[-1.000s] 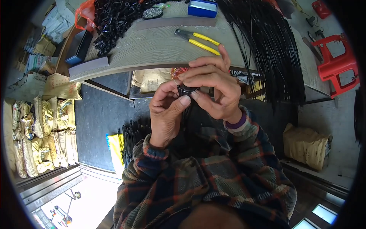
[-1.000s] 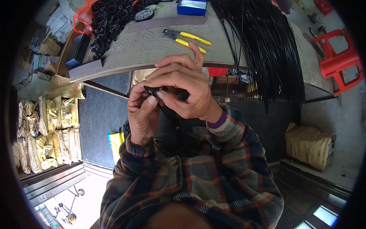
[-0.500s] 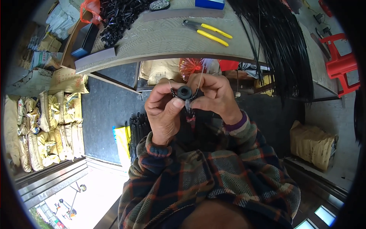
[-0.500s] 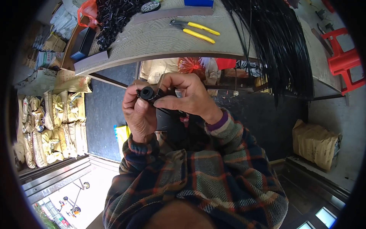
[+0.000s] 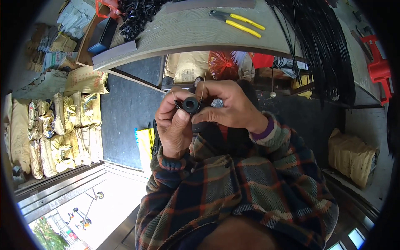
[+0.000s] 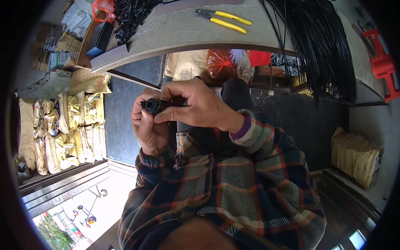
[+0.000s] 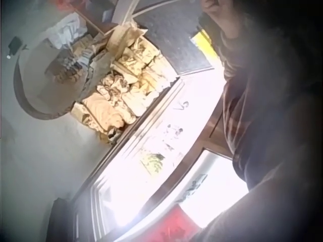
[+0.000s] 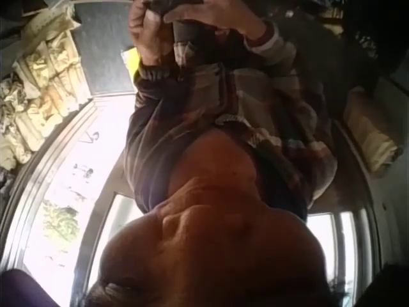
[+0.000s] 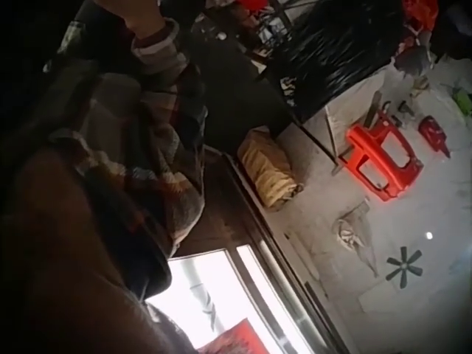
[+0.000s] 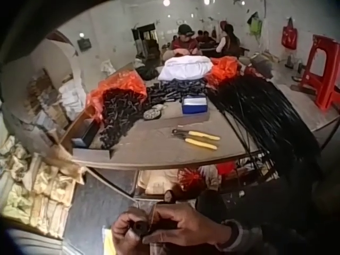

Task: Assembling bundles of black plastic components using pliers and rubber bands.

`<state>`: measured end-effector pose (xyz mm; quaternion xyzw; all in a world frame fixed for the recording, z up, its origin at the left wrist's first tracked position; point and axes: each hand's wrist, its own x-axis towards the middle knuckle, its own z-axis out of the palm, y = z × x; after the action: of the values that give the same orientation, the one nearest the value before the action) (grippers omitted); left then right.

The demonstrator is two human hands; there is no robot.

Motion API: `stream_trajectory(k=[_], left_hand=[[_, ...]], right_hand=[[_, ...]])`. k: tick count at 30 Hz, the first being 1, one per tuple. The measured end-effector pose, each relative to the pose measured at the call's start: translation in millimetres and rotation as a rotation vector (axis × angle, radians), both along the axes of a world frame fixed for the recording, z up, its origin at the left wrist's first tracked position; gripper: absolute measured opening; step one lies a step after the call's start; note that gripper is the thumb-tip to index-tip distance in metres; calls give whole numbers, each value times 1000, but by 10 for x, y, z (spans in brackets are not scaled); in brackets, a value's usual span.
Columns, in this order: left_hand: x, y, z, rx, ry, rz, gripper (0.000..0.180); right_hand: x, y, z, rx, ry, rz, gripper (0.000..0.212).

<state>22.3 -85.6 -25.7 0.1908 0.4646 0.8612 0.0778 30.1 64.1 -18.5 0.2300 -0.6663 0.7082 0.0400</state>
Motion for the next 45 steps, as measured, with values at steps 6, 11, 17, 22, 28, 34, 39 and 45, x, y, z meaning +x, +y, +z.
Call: stream_trajectory(k=[6, 11, 17, 22, 28, 34, 39, 45], left_hand=[[-56, -153, -125, -42, 11, -192, 36], [16, -152, -157, -21, 65, -85, 34], [12, -151, -206, 62, 68, -87, 27], [55, -108, -318, -31, 6, 92, 24], [93, -12, -392, -4, -77, 237, 31], [214, -57, -393, -486, -25, 408, 35], [231, -277, -155, -304, 67, 163, 42], [111, -408, -106, -693, 538, 207, 40]], right_hand=[[-25, 41, -75, -53, 32, 194, 26], [-143, 66, -63, -24, -62, 335, 26], [-87, 17, -46, 177, 157, 55, 27], [230, -346, -232, 352, 527, -722, 29], [65, -259, -340, 295, 435, -611, 28], [19, -416, -462, 370, 304, -517, 42], [129, -311, -592, 229, 435, -436, 33], [123, -342, -715, 230, 387, -334, 22]])
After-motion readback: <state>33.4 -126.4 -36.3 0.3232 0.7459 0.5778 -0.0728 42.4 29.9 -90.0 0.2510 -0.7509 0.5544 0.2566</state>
